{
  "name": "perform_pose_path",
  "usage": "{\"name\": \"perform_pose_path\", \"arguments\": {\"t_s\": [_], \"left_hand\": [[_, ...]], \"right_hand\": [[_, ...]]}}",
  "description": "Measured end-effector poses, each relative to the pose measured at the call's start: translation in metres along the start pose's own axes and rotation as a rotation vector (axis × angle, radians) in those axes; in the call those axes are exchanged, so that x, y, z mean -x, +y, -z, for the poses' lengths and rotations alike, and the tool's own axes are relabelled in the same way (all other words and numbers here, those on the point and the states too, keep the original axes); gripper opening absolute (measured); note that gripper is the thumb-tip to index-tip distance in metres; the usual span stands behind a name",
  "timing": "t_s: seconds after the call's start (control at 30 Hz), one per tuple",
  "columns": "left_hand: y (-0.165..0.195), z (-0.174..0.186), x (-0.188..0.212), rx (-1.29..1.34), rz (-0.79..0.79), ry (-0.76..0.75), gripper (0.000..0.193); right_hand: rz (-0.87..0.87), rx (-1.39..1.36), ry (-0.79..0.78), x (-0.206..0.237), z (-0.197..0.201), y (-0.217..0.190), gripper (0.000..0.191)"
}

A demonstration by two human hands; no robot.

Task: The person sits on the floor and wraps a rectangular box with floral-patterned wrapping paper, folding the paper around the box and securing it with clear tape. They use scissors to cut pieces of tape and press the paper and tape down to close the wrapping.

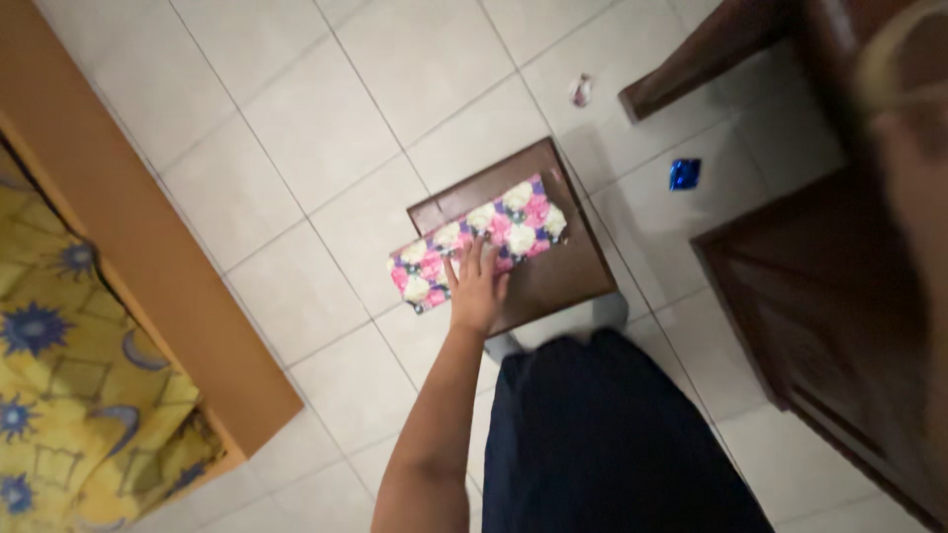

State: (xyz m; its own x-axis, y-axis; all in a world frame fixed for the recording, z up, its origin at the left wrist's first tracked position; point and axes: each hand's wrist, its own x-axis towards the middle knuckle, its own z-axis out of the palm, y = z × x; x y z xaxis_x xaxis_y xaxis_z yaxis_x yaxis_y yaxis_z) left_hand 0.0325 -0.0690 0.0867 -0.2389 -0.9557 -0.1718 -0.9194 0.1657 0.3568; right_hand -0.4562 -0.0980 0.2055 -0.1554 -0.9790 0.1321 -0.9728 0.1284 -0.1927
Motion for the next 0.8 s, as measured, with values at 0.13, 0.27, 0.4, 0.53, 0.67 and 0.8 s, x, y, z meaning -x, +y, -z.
{"name": "perform_pose_path", "arguments": {"t_s": [0.13,0.27,0.4,0.53,0.67,0.8], "left_hand": [[0.046,0.061,-0.004,0.453,0.030,0.133,0.039],[0.099,0.170,0.011,1.140,-0.077,0.072,0.045],[0.133,0.270,0.042,1.573,-0.257,-0.267,0.055],[0.147,0.336,0.074,1.725,-0.354,-0.502,0.063],[0.148,0.367,0.095,1.821,-0.307,-0.469,0.066],[0.137,0.392,0.100,1.727,-0.426,-0.413,0.066]], "right_hand": [[0.293,-0.053,0.161,0.036,0.068,-0.078,0.012],[0.613,-0.319,0.296,0.064,0.131,-0.169,0.029],[0.717,-0.417,0.350,0.087,0.192,-0.220,0.042],[0.820,-0.432,0.390,0.094,0.230,-0.245,0.045],[0.696,-0.587,0.263,0.093,0.238,-0.269,0.038],[0.571,-0.939,0.162,0.091,0.234,-0.297,0.035]]}}
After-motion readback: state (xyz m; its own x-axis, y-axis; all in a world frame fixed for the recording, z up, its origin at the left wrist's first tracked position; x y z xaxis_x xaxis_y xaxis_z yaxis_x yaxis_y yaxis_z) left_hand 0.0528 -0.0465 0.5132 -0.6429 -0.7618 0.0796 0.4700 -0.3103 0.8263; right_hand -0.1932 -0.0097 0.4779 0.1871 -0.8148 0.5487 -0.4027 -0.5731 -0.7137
